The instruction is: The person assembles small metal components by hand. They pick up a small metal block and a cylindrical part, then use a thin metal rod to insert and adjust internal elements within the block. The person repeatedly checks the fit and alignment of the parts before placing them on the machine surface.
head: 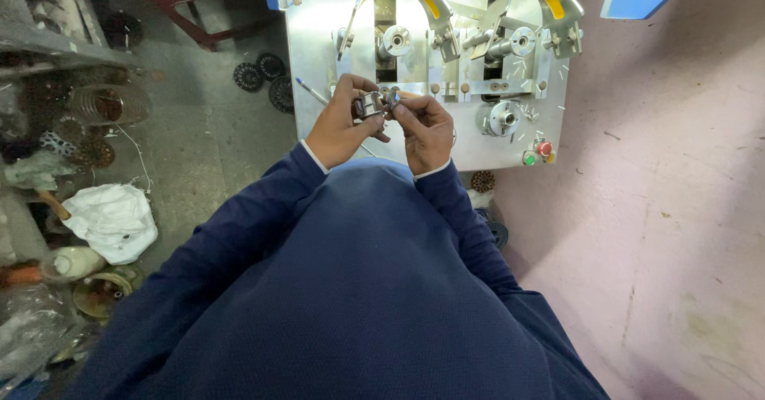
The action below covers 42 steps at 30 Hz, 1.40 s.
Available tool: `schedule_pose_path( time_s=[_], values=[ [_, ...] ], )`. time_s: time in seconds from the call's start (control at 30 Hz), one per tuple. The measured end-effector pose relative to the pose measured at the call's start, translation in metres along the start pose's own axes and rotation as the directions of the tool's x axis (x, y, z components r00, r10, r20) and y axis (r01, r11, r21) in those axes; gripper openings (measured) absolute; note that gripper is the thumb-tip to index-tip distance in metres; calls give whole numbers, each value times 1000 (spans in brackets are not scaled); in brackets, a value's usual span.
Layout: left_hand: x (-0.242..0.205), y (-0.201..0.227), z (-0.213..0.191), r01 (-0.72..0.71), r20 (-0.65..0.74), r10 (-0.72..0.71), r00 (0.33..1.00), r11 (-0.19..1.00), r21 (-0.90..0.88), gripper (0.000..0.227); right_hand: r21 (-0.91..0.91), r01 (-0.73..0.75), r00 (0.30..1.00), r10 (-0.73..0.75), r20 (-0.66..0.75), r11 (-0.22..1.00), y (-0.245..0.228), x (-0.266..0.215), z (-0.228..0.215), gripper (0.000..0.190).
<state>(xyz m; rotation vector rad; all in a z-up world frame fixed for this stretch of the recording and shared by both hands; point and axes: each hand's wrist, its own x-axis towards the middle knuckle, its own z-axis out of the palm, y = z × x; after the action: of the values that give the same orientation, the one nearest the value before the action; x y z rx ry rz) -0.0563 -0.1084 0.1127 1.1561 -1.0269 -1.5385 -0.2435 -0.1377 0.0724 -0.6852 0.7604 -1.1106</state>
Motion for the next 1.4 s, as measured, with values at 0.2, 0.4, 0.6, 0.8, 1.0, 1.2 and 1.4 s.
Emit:
schedule_pose_path(
  time_s=[0.2,0.4,0.6,0.8,1.0,1.2,1.4],
  values=[
    [-7,29,6,-49,-33,55,998,985,168,39,-43,52,997,-49,61,998,2,-2,-3,11],
    [-7,28,-2,34,45,-38,998,997,71,46,-322,130,989,-99,111,938,-7,-7,3,13],
    [-7,19,-4,62,84,-44,995,972,-226,45,-369,227,968,-169,185,901,-15,-9,10,13],
    [-14,30,6,65,14,-64,998,987,-149,33,-326,229,968,-181,172,917,-13,-9,9,12],
    [-19,44,11,5,-4,-5,1000,1000,-5,40,-262,238,963,-192,187,935,-11,-10,7,12],
    [-23,59,16,-4,-41,12,999,978,208,37,-95,174,974,-158,161,980,-1,-6,1,13],
    [-21,70,19,16,-34,-7,999,964,264,37,-39,179,967,-168,193,983,2,-5,-1,13]
  ],
)
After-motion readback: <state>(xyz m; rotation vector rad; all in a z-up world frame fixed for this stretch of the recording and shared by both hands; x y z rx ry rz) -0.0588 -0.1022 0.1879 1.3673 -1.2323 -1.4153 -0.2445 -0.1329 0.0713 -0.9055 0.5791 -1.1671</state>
